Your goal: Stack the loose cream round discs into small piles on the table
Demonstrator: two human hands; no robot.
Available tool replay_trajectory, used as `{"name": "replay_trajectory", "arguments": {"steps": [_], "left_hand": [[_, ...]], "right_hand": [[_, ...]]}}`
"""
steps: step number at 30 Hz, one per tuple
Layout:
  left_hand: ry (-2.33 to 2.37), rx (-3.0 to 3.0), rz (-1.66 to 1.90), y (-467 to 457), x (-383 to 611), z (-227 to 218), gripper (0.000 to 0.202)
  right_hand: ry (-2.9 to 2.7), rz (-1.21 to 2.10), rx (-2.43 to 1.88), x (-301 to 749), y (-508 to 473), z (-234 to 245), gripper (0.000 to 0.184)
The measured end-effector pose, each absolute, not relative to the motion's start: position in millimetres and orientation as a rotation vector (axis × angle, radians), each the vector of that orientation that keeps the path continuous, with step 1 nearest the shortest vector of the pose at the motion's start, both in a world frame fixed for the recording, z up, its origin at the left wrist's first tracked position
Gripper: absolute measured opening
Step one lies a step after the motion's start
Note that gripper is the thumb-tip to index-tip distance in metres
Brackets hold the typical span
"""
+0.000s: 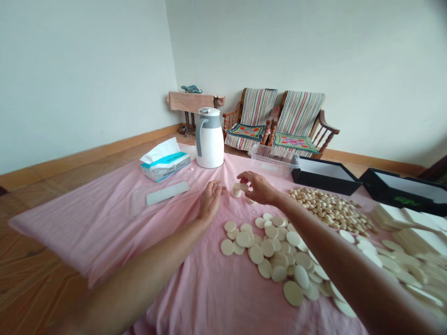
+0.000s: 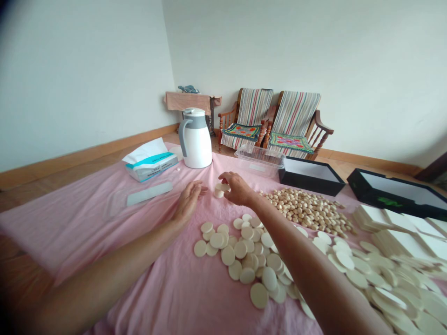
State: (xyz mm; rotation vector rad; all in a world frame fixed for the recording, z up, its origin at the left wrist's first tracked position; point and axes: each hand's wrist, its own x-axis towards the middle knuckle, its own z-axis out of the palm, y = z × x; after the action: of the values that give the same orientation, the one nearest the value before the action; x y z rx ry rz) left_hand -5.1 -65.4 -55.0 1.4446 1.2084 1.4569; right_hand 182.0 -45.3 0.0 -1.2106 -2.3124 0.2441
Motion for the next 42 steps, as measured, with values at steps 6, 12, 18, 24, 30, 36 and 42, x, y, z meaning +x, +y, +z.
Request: {"name": "replay_trajectory", "arguments": {"steps": [6,12,18,24,30,36,42], "left_hand": [[1.225,1.465,1.436,-64,-5,-56,0.028],[1.232,1.48,1.429,-61,-7,-60,0.028],[1.241,1.486,1.435,-63,-6,-59,0.027],[1.24,1.51,1.454,-65,-5,-55,0.025],[1.232,1.517,1.453,-60,-7,-62,0.03],[1.23,1.511,1.456,-62,-6,-59,0.03],[1.228,1.501,1.454,-64,-4,-57,0.028]], "right_hand": [[-2.359,0.26,-1.166,167,-36,3,0.052],[-2.355,0.24,-1.176,171,-39,7,0.05],[-2.358,0.222,-1.448,200,-52,4,0.034],[-2.455,0.246,-1.471,213,-64,-16,0.04],[-2.437,0.234,-1.489,210,-66,-24,0.031],[-2.386,0.21,-1.485,214,-63,-23,0.026],[-2.302,0.203,-1.439,199,-51,2,0.03]]}}
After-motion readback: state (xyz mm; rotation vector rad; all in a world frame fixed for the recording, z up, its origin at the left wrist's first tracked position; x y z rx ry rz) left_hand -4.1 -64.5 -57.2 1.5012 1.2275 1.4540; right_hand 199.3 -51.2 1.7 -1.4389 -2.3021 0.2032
